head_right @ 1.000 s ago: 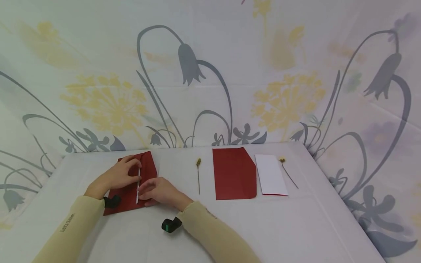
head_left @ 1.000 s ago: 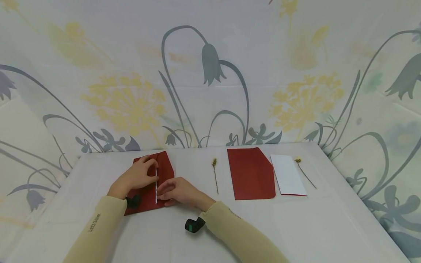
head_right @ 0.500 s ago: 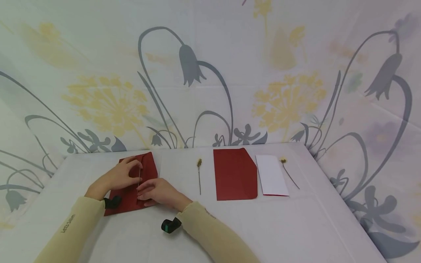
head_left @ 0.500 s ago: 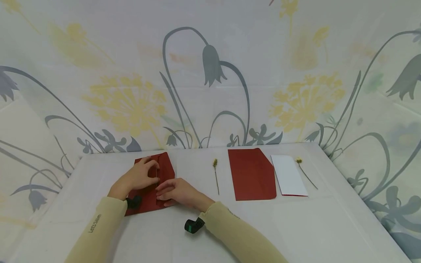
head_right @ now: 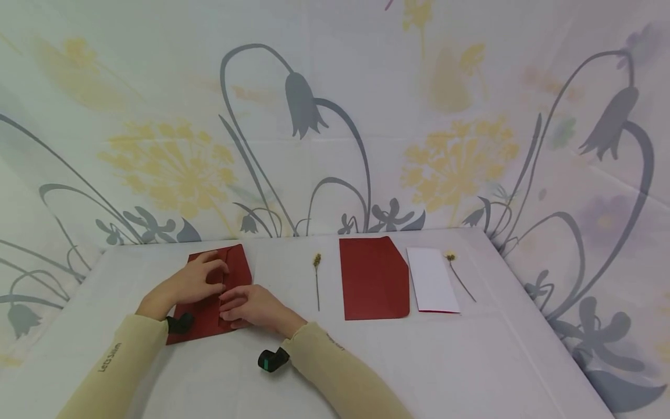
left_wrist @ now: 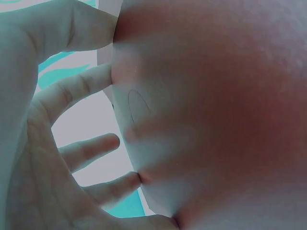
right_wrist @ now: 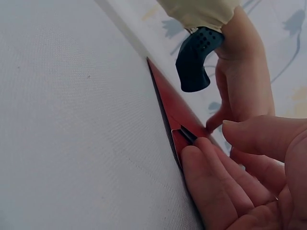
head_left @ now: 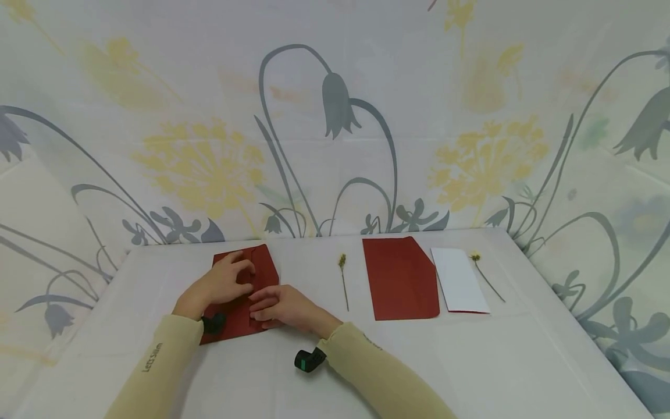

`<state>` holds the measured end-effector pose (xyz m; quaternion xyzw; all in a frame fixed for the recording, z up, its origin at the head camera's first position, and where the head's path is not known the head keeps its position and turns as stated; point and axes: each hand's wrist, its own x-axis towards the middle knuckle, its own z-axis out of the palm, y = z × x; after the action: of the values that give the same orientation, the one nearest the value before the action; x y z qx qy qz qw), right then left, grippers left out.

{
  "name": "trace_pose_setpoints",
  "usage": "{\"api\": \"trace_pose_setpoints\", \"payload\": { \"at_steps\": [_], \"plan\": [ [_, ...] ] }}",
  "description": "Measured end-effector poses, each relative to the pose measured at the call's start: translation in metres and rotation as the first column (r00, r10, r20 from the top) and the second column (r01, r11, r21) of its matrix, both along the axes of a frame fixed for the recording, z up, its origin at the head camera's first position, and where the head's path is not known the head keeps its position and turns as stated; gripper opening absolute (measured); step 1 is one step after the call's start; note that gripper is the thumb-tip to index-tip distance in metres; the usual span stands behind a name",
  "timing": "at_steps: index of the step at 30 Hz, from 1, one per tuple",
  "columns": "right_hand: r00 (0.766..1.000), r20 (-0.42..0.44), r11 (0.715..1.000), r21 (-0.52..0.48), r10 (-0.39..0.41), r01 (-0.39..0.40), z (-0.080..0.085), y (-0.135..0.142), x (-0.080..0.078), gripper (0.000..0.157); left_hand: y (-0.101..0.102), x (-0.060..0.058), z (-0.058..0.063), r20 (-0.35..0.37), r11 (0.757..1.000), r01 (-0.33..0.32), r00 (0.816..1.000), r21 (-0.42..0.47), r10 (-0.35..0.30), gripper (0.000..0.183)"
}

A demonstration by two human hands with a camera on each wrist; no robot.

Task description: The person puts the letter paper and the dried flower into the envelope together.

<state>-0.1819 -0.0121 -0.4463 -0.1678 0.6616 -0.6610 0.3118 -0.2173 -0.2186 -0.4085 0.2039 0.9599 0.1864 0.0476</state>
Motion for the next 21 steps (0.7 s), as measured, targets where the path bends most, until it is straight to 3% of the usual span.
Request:
{"api": "trace_pose_setpoints", "payload": {
  "at_steps": [7,21],
  "plan": [
    [1.0,-0.013,1.0,0.004,-0.001,0.001,-0.0004,-0.0008,0.0003,0.034,-0.0006,0.0011,0.0007,-0.016,0.999,0.003,1.0,0.034,-0.002,0.027],
    [0.999,-0.051,0.999,0.027,-0.018,0.02,0.0001,0.001,0.0048,0.03,0.0016,-0.0004,-0.004,0.002,1.0,-0.005,1.0,0.003,0.005,0.037]
  ]
}}
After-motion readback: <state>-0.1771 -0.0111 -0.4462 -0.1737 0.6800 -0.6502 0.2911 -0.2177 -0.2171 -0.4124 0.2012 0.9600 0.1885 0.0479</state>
